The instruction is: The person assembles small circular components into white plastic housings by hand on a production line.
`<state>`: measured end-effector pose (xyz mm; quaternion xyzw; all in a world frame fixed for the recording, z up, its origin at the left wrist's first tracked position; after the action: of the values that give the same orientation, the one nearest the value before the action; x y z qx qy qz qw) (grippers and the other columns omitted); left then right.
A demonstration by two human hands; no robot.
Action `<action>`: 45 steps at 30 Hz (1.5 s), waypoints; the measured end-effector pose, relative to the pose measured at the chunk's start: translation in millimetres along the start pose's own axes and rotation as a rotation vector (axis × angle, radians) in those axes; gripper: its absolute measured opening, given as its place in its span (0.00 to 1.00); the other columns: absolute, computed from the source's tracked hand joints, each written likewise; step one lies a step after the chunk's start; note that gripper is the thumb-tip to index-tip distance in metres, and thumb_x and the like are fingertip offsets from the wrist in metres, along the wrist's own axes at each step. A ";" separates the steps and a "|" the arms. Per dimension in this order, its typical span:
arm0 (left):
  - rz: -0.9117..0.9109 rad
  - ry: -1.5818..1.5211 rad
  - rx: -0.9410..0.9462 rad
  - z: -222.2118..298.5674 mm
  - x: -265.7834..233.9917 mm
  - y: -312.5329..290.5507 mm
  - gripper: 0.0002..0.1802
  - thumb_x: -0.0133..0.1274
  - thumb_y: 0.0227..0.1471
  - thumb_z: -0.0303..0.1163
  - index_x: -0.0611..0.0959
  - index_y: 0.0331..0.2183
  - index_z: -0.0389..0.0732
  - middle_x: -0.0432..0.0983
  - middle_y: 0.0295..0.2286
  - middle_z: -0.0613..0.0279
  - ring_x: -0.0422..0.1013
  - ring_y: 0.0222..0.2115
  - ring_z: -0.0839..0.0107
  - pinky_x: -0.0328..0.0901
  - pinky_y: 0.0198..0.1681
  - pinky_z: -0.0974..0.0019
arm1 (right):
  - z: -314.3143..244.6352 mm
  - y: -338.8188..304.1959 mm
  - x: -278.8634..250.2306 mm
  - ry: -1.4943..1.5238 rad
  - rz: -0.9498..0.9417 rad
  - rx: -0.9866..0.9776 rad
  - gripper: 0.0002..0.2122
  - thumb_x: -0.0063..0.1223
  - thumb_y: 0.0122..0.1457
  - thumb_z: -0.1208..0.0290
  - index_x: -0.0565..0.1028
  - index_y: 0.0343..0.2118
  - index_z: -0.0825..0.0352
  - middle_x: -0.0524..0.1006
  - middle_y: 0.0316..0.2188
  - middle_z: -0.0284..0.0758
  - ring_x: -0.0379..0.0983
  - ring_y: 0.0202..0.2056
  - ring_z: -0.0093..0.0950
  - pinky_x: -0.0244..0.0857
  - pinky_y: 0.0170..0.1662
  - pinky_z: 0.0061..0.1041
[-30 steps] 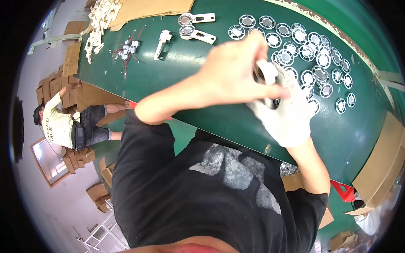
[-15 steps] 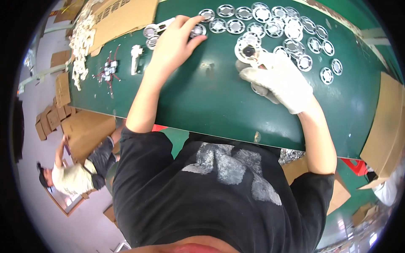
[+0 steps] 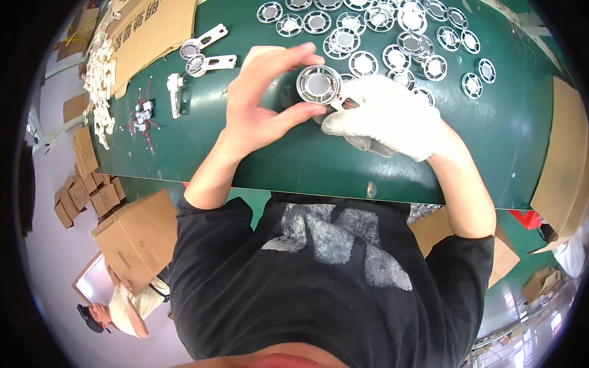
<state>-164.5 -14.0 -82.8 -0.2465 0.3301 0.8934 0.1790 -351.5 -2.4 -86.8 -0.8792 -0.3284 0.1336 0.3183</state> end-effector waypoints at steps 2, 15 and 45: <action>-0.022 0.031 -0.014 2.5 -1.0 0.6 0.35 0.74 0.36 0.29 0.81 0.50 0.38 0.82 0.42 0.58 0.74 0.44 0.64 0.70 0.47 0.63 | -0.8 0.1 0.5 -0.018 -0.020 0.014 0.16 0.59 0.53 0.58 0.72 0.19 0.65 0.68 0.14 0.27 0.61 0.15 0.17 0.53 0.19 0.22; -0.155 -0.137 -0.037 7.5 4.1 -2.9 0.29 0.68 0.37 0.20 0.83 0.46 0.35 0.81 0.46 0.51 0.77 0.49 0.58 0.72 0.51 0.61 | -0.5 -1.1 6.1 0.012 -0.081 -0.037 0.17 0.58 0.57 0.55 0.74 0.24 0.66 0.70 0.15 0.28 0.64 0.17 0.19 0.59 0.22 0.24; 0.166 0.222 -0.749 -41.0 -116.8 -52.2 0.13 0.65 0.51 0.37 0.87 0.36 0.38 0.78 0.31 0.60 0.77 0.28 0.72 0.71 0.34 0.68 | -1.5 -4.8 21.5 -0.507 0.636 -0.611 0.16 0.59 0.61 0.73 0.76 0.51 0.66 0.81 0.36 0.39 0.79 0.32 0.28 0.73 0.41 0.28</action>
<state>-30.9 -22.6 -70.9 -0.3620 0.0177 0.9314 -0.0328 -337.1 13.9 -83.1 -0.9286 -0.1355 0.3307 -0.0994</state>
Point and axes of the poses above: each hand's wrist, its own y-axis towards the middle knuckle, its own x-axis out of the palm, z = x × y, the point moved 4 cm from there along y, towards the middle knuckle
